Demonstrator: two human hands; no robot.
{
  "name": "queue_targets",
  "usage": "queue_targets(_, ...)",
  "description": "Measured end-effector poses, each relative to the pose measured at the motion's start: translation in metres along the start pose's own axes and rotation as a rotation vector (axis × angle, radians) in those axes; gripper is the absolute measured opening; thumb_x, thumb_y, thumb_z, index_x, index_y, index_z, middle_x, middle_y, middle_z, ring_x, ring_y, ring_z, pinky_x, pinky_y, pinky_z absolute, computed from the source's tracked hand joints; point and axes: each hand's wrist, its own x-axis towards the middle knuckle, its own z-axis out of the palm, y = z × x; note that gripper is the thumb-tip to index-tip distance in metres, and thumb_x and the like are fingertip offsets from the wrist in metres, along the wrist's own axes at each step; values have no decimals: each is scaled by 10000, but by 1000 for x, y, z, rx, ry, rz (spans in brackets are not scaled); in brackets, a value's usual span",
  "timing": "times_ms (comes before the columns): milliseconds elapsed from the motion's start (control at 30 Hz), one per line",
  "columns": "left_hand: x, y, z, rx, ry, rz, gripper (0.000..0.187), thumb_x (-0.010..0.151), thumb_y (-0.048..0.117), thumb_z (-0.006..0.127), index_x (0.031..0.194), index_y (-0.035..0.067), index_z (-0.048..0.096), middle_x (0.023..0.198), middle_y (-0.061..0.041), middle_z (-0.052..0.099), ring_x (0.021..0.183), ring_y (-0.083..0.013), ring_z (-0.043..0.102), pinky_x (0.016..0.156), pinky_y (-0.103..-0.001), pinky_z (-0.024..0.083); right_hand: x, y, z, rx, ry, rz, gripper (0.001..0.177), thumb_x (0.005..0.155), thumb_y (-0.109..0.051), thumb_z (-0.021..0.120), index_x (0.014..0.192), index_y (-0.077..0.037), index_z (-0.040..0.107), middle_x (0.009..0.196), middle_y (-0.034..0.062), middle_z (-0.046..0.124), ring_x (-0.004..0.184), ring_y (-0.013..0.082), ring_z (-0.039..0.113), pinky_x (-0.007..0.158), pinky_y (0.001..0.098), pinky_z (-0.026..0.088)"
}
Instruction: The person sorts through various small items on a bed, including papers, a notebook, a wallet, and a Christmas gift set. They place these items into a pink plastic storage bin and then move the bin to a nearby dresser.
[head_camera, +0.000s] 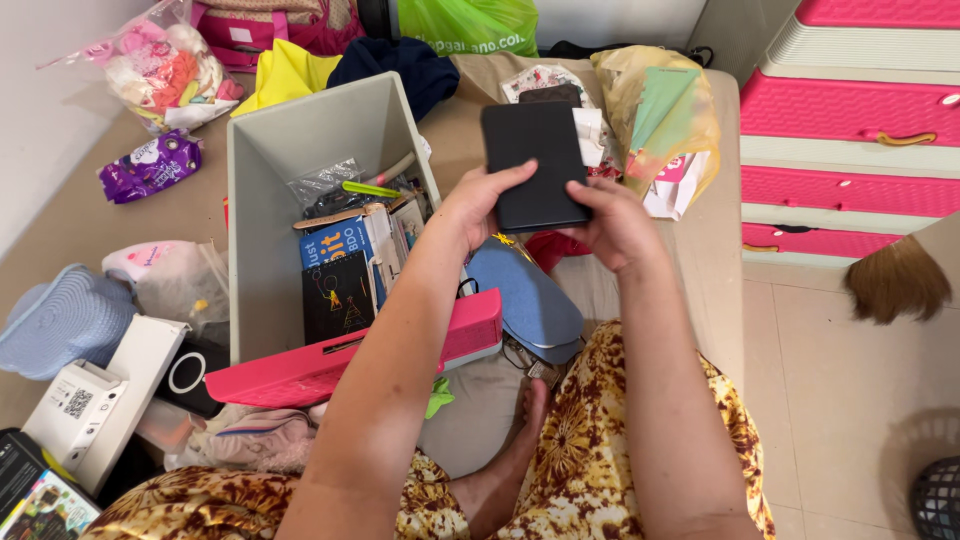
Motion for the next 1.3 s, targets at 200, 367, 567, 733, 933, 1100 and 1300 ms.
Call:
queue_targets(200,3,6,-12,-397,16,127,414,852,186,777,1177,-41,660,1097,-187,739,947,-310,755,842,-475,635,15,27,-1,-354,87,119,330,944,-288,541,1103,-25,661,940,153,759,819,251,764,670,339,625)
queue_targets(367,8,2,-14,-364,131,124,401,841,168,778,1163,-46,672,1079,-182,750,937,-306,757,825,-467,639,22,80,-4,-1524,-174,405,633,654,-456,910,1025,35,763,965,187,763,817,306,765,672,431,611)
queue_targets(567,7,2,-14,-337,182,138,403,832,173,785,1156,-40,677,1068,-175,751,927,-296,756,806,-455,639,32,109,4,-1656,-21,570,1226,564,-470,1067,1366,160,384,1240,287,674,1110,368,691,914,431,570)
queue_targets(733,9,0,-15,-374,146,146,402,834,178,786,1157,-36,681,1072,-169,753,935,-287,756,817,-437,636,25,80,-11,-1325,-83,408,883,585,-339,942,1335,6,628,1270,186,708,1147,305,692,1006,408,524)
queue_targets(933,13,-2,-19,-422,143,125,407,846,215,786,1171,-9,684,1093,-144,749,970,-268,742,854,-419,616,2,14,-35,-526,85,277,671,792,-76,762,1426,-75,544,1194,100,731,1066,231,706,965,382,545)
queue_targets(1100,12,0,-18,-391,124,130,418,837,243,781,1173,16,683,1097,-129,743,970,-268,737,845,-437,615,0,-3,-36,-116,93,38,527,905,-57,661,1419,-62,546,1290,90,683,1156,227,673,1018,408,533)
queue_targets(1300,5,3,-15,-385,87,127,422,849,242,781,1183,5,678,1112,-139,739,990,-280,733,867,-453,610,6,0,-37,-24,188,-141,499,915,-39,656,1405,-56,562,1314,98,678,1195,229,651,1048,378,514)
